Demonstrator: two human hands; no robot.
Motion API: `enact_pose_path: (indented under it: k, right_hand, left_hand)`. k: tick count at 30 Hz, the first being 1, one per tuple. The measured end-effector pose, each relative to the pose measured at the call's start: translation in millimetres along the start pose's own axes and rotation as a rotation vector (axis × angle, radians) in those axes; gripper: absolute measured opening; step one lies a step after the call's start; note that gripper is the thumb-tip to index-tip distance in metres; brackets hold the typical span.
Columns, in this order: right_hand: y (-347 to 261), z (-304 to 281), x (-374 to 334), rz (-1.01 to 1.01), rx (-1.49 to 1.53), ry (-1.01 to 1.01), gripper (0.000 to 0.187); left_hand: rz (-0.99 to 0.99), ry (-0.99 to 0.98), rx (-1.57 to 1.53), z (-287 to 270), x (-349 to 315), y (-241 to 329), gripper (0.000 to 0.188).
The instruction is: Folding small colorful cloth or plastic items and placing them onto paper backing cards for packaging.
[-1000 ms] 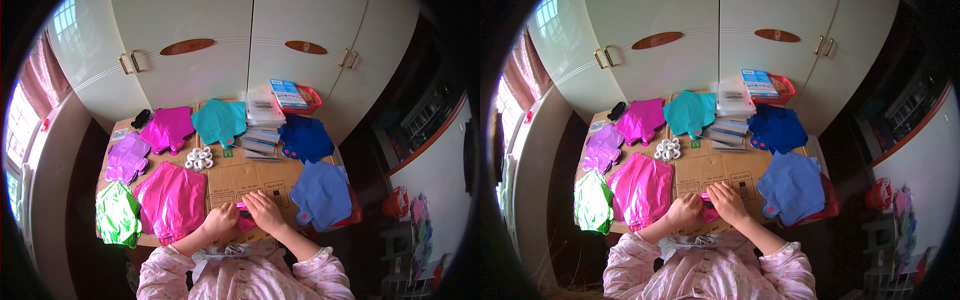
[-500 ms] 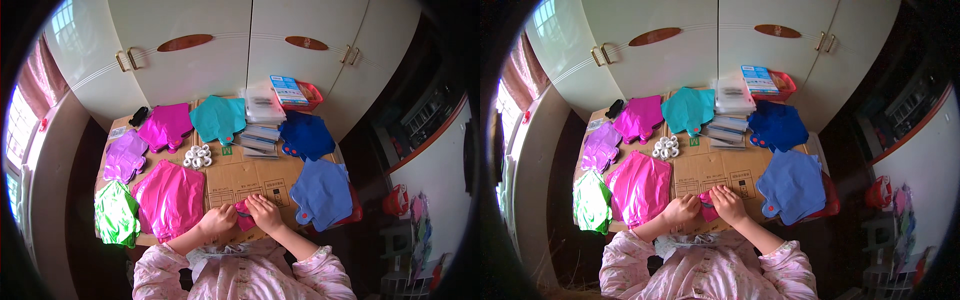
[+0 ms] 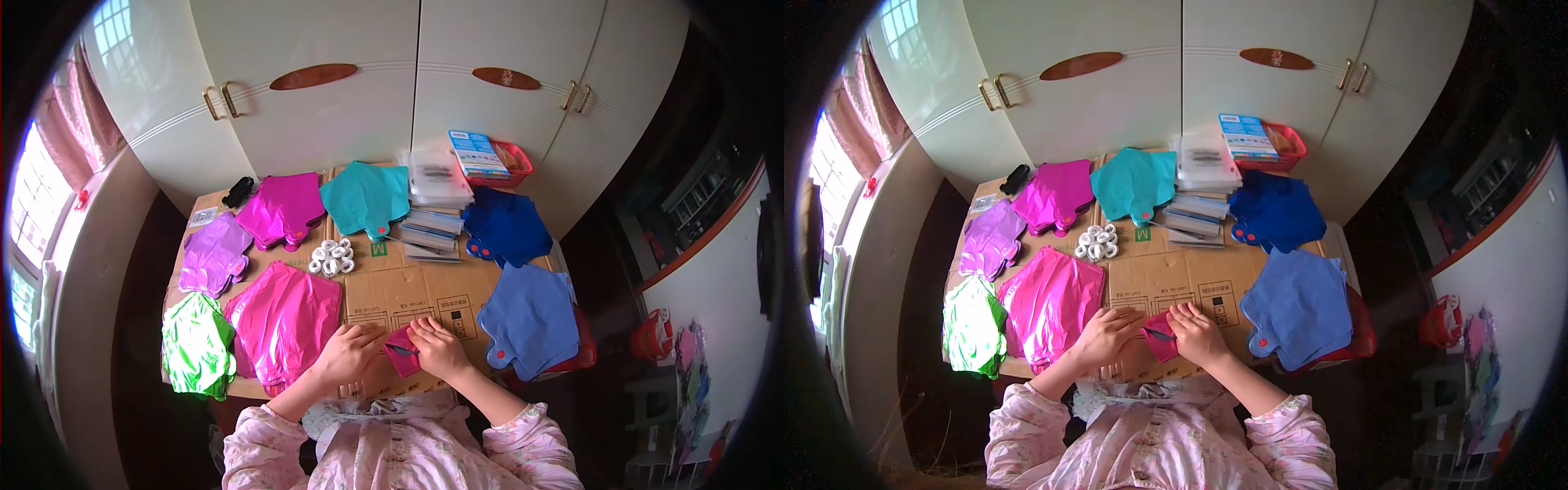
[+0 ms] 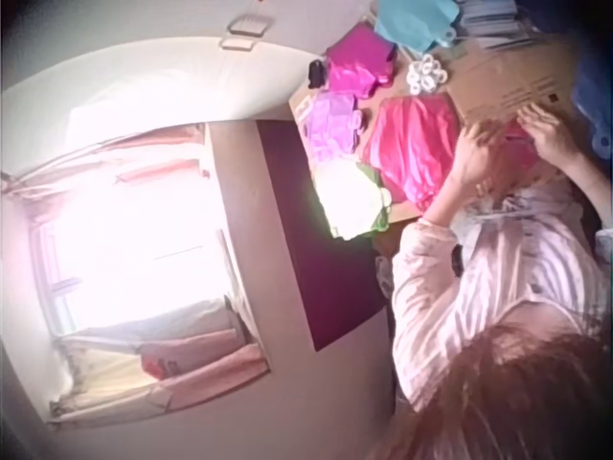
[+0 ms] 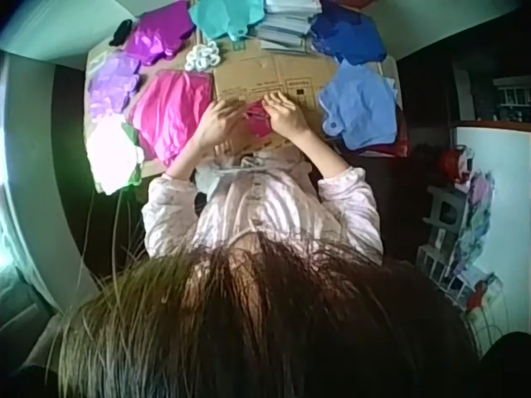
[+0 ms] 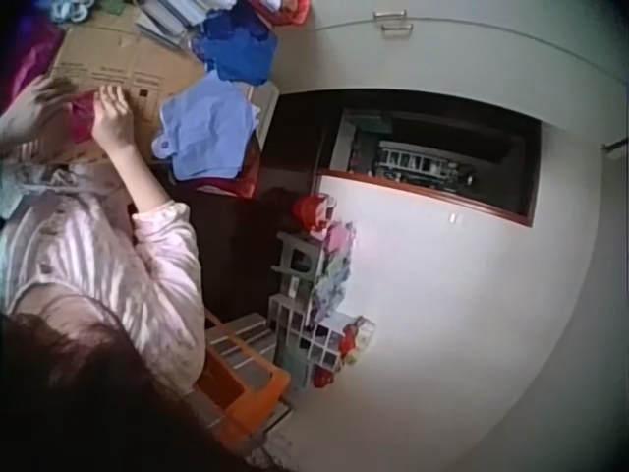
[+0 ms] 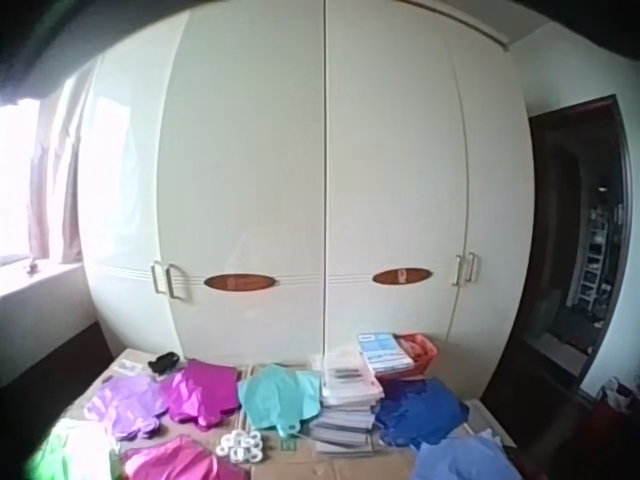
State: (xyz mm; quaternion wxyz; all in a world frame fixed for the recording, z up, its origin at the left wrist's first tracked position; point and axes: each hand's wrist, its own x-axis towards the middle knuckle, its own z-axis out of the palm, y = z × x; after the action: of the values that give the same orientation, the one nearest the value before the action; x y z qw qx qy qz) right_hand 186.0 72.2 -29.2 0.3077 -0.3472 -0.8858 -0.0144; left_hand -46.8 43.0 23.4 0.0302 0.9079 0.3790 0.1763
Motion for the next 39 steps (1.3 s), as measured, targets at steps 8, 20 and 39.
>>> enact_pose_path:
  k: [8, 20, 39]
  right_hand:
    - [-4, 0, 1, 0.033, 0.039, 0.011, 0.024]
    - [-7, -19, -1, -0.005, 0.065, -0.242, 0.061]
    - [-23, -44, -14, 0.05, 0.019, -0.428, 0.075]
  left_hand:
    - [-0.119, -0.103, 0.028, 26, 5, 24, 0.075]
    - [-0.172, -0.162, 0.204, 23, 12, 44, 0.09]
    - [0.093, 0.149, 0.378, 47, 154, -58, 0.005]
